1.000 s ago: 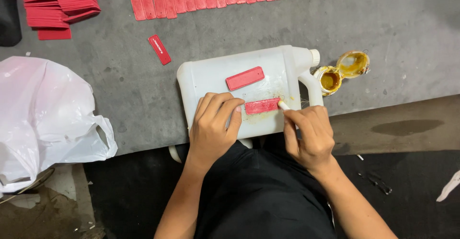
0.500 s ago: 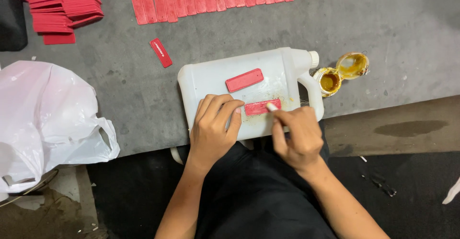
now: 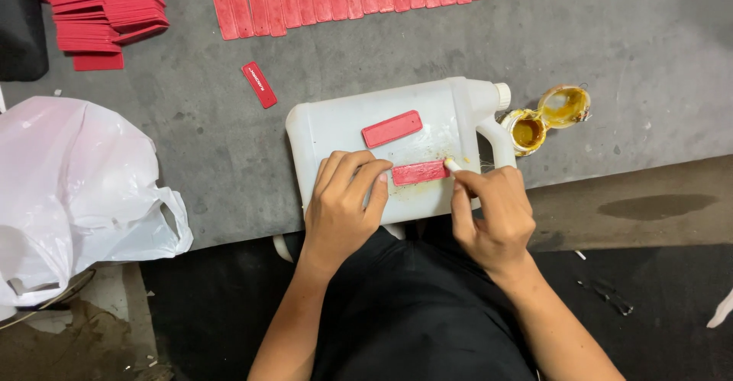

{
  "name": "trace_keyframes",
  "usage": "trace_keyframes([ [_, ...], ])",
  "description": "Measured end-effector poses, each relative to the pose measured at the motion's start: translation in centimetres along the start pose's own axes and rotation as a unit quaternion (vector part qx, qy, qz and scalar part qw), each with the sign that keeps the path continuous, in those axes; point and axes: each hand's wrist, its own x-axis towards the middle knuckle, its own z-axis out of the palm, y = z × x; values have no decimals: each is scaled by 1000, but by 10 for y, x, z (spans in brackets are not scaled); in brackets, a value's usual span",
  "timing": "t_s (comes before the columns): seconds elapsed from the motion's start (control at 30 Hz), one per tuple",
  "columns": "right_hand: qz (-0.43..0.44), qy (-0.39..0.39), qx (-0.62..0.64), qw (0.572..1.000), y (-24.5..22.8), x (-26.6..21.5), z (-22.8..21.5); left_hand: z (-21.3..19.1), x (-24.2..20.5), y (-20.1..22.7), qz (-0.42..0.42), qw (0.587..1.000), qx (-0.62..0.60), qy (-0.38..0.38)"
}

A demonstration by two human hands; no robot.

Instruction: Applying adhesive to small red leather strips and arranging them on a workbench

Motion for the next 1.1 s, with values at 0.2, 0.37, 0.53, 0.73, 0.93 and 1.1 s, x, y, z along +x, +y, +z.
trace_keyframes([
  [0.2, 5, 10, 22, 1000, -21, -6, 8, -1, 1, 1, 0, 1000, 5, -10],
  [0.37, 12, 37, -6, 999, -11, -8, 4, 2, -3, -1, 0, 1000, 4, -9],
  [0.53, 4, 24, 26, 999, -31, -6, 22, 1, -3, -1, 3, 1000, 2, -10],
  [0.73, 1, 26, 12, 1000, -24, -4, 14, 1, -2, -2, 2, 1000, 1, -3],
  [0.93, -10, 15, 49, 999, -40, -9, 25, -1, -1, -1, 1, 1000, 2, -14],
  [1.1, 28, 7, 129, 991, -44, -14, 13, -1, -2, -1, 12, 1000, 8, -25],
])
